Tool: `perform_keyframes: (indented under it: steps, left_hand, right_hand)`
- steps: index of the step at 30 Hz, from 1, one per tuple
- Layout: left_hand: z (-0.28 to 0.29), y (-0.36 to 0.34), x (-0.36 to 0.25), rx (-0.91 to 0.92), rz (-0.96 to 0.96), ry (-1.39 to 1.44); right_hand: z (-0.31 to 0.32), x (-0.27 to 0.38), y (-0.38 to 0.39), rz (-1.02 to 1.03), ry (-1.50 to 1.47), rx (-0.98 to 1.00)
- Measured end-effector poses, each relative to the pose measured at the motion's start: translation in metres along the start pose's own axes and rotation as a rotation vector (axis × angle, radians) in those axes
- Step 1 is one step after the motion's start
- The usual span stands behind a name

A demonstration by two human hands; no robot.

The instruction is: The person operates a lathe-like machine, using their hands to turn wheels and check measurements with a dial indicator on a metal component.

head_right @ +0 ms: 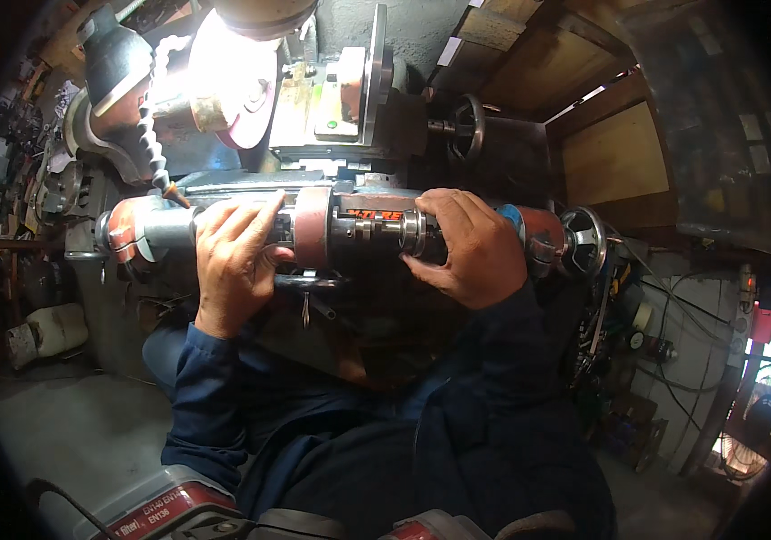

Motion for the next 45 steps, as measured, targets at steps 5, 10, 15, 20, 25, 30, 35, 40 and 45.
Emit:
perform_keyframes:
  steps: [5, 10, 15, 20, 25, 30, 35, 40, 45]
  left_hand:
    - [0.001, 0.003, -0.002, -0.023, 0.035, -0.03]
    - [0.031, 0.026, -0.005, -0.341, 0.01, -0.03]
    - [0.066, 0.067, 0.019, -0.731, -0.086, -0.089]
    - [0.086, 0.091, 0.058, -0.825, 0.147, -0.002]
    - [0.086, 0.062, 0.043, -0.413, 0.103, -0.113]
    - [0.059, 0.057, 0.046, -0.208, 0.168, -0.037]
    - [0.032, 0.042, 0.034, -0.102, 0.123, -0.03]
    - [0.027, 0.036, 0.038, -0.104, 0.085, -0.063]
    - [0.03, 0.032, 0.036, -0.148, -0.027, -0.002]
  right_hand:
    - [0.004, 0.003, -0.001, -0.028, -0.048, 0.011]
    - [0.004, 0.002, 0.002, -0.039, -0.057, 0.026]
    - [0.008, 0.009, -0.001, -0.003, -0.107, 0.002]
    - [0.007, 0.038, -0.009, 0.128, 0.064, -0.104]
    - [-0.005, 0.056, -0.024, 0.166, 0.166, -0.065]
    - [-0.019, 0.055, -0.031, 0.212, 0.119, -0.015]
    - [-0.025, 0.047, -0.03, 0.181, 0.08, -0.027]
    - [-0.024, 0.045, -0.031, 0.191, 0.076, -0.044]
    - [-0.024, 0.044, -0.031, 0.199, 0.071, -0.055]
Point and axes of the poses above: each hand's wrist, its own y-axis away from the middle knuckle, its own z-axis out of the back of the hand, x = y × z, the point moved 6 cm from there along -y, towards the middle knuckle, and after that the axes turned 10 degrees about x, right-handed, at the moved point
